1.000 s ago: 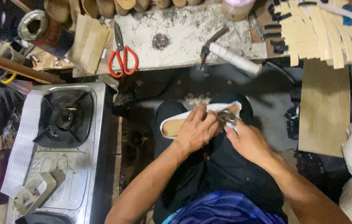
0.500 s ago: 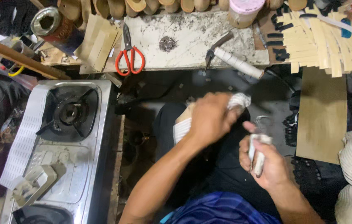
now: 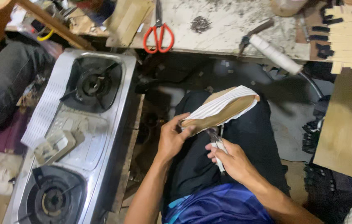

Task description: The person sits on the floor holding a woven shoe upper stretched over a wooden last. They use pincers to grip and pull the upper material at the edges, hammer the sole area, and then fit a white elastic strap around the shoe, pressing it into place by hand.

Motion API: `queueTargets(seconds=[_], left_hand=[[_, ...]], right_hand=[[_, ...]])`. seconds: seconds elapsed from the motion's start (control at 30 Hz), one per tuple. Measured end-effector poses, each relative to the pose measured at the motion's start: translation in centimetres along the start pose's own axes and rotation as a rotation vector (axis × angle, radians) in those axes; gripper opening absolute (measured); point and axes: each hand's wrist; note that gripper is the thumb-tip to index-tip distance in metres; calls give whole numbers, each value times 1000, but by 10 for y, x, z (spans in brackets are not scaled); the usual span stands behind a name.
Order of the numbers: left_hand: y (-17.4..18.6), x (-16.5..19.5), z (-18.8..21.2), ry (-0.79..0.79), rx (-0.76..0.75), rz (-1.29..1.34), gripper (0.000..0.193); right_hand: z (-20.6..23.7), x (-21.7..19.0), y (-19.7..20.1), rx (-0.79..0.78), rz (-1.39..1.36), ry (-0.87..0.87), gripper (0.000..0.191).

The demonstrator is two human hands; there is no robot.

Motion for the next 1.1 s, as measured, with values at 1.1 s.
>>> queueTargets(seconds=[1.1], left_hand=[[12,27,-8,-229,-318,-20,35]], right_hand=[[15,-45,-15,213,994,372,41]])
Point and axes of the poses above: each hand's wrist, its own z-axis away from the middle knuckle, its own y-axis out of the back of the hand, x = y × z, and after that the axes turned 4 degrees about x, right-handed
